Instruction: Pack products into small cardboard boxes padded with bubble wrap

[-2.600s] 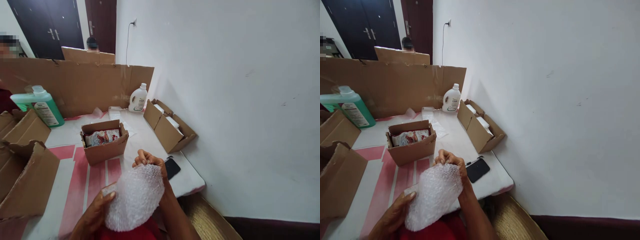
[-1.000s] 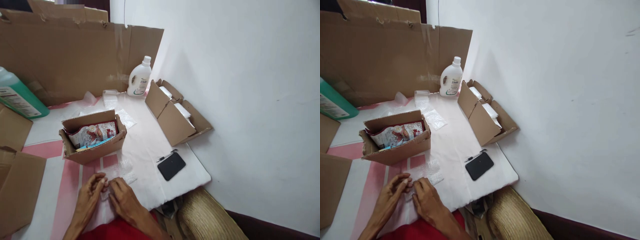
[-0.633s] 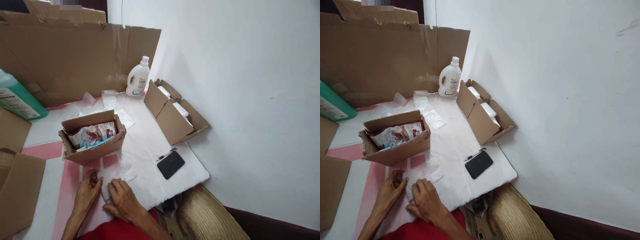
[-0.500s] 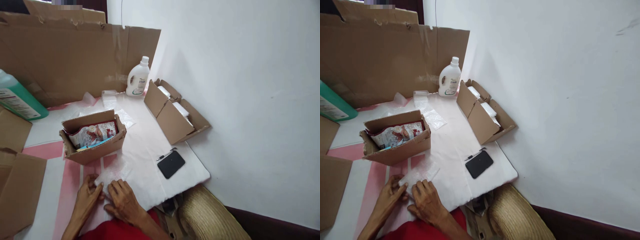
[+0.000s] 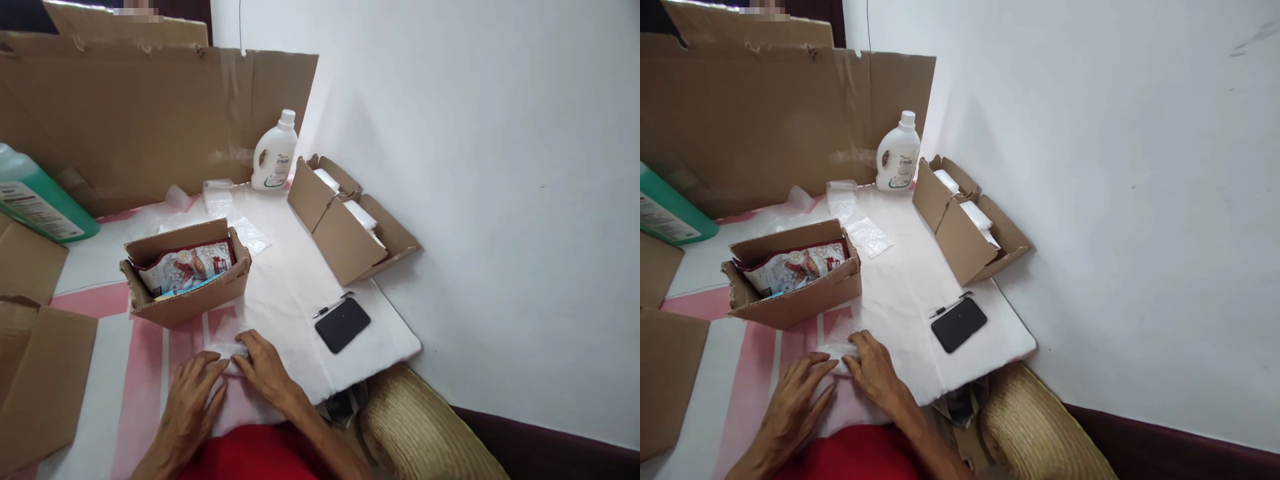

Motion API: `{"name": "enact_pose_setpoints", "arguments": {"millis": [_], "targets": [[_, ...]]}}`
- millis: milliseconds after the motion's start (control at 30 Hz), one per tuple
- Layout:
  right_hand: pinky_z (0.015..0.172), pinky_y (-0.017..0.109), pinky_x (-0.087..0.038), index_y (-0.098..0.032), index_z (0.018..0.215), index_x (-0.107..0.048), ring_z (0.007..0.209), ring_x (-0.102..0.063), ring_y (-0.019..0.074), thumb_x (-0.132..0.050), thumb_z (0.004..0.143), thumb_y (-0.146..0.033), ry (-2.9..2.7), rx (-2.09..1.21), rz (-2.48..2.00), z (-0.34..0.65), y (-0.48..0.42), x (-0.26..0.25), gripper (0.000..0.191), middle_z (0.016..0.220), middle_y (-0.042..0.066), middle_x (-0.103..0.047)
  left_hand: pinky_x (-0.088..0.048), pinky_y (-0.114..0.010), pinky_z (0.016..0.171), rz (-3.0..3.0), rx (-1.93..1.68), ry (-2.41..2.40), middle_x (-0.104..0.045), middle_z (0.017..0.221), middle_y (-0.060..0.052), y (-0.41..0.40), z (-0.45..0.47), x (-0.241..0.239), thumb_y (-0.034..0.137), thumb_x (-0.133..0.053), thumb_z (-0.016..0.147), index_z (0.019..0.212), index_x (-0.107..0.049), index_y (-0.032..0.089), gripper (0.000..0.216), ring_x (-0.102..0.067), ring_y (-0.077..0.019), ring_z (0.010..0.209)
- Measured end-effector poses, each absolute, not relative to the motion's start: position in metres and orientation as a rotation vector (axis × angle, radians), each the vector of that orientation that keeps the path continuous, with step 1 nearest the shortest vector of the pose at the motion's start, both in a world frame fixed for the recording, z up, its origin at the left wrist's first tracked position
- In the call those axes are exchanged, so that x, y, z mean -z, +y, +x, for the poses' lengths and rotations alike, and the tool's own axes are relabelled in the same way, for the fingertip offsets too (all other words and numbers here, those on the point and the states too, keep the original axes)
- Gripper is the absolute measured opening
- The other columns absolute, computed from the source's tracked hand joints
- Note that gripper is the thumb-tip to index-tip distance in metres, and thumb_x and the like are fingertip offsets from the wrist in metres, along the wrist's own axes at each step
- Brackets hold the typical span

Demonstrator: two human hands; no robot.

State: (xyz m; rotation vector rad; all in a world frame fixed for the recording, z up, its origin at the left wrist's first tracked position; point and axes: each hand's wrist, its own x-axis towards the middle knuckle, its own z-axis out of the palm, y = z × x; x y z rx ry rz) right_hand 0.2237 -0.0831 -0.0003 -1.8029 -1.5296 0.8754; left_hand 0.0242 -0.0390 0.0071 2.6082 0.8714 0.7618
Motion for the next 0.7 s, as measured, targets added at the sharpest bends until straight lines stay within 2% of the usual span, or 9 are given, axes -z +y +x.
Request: {"name": "enact_pose_setpoints", "arguments": {"millis": [167, 333, 400, 500, 600, 700], "targets": [[0.093, 0.043, -0.056, -0.012, 0.127, -0.058, 0.106, -0.062, 0.0288, -0.061, 0.093, -0.016, -1.585, -0.608, -1.933, 0.221, -0.087, 0.003, 0.035, 0.12, 0.016, -0.061, -0.053, -0.04, 0.094, 2.822, -0.657, 0.728, -0.071, 0.121, -0.011, -0.023, 0.029, 0.009, 0.018, -0.058, 0.091, 0.127, -0.063, 0.022, 0.036, -0.064, -0.0255, 0.113], [0.089, 0.051, -0.056, -0.017, 0.122, -0.062, 0.103, -0.058, 0.0328, -0.078, 0.083, -0.033, -1.826, -0.511, -1.826, 0.222, -0.099, 0.002, 0.045, 0.118, 0.014, -0.062, -0.052, -0.037, 0.092, 2.759, -0.635, 0.642, -0.072, 0.117, -0.009, -0.01, 0.028, 0.021, 0.014, -0.052, 0.094, 0.125, -0.064, 0.024, 0.035, -0.066, -0.0224, 0.108], [0.088, 0.051, -0.055, -0.016, 0.12, -0.062, 0.102, -0.058, 0.0324, -0.074, 0.086, -0.026, -1.873, -0.493, -1.804, 0.224, -0.103, 0.005, 0.038, 0.117, 0.014, -0.064, -0.052, -0.037, 0.09, 2.701, -0.631, 0.63, -0.074, 0.109, -0.007, -0.006, 0.029, 0.019, 0.013, -0.051, 0.094, 0.123, -0.065, 0.024, 0.034, -0.068, -0.021, 0.1], [0.091, 0.043, -0.055, -0.016, 0.119, -0.063, 0.1, -0.061, 0.0266, -0.059, 0.093, -0.015, -1.747, -0.558, -1.705, 0.23, -0.103, 0.009, 0.026, 0.108, 0.011, -0.067, -0.056, -0.033, 0.084, 2.524, -0.6, 0.674, -0.075, 0.101, -0.005, 0.002, 0.035, 0.013, 0.021, -0.052, 0.097, 0.124, -0.063, 0.025, 0.029, -0.071, -0.0185, 0.091], [0.09, 0.039, -0.056, -0.018, 0.12, -0.063, 0.1, -0.065, 0.0243, -0.056, 0.098, -0.021, -1.576, -0.663, -1.722, 0.236, -0.095, 0.011, 0.023, 0.108, 0.01, -0.069, -0.06, -0.032, 0.083, 2.413, -0.629, 0.772, -0.075, 0.105, -0.004, 0.011, 0.045, 0.012, 0.029, -0.052, 0.099, 0.125, -0.061, 0.025, 0.028, -0.073, -0.0184, 0.094], [0.094, 0.043, -0.055, -0.018, 0.127, -0.059, 0.105, -0.065, 0.027, -0.057, 0.098, -0.024, -1.494, -0.675, -1.871, 0.238, -0.084, 0.01, 0.029, 0.113, 0.011, -0.067, -0.059, -0.041, 0.093, 2.438, -0.741, 0.901, -0.073, 0.115, -0.008, 0.017, 0.054, 0.018, 0.032, -0.052, 0.099, 0.127, -0.061, 0.024, 0.03, -0.071, -0.024, 0.107]]}}
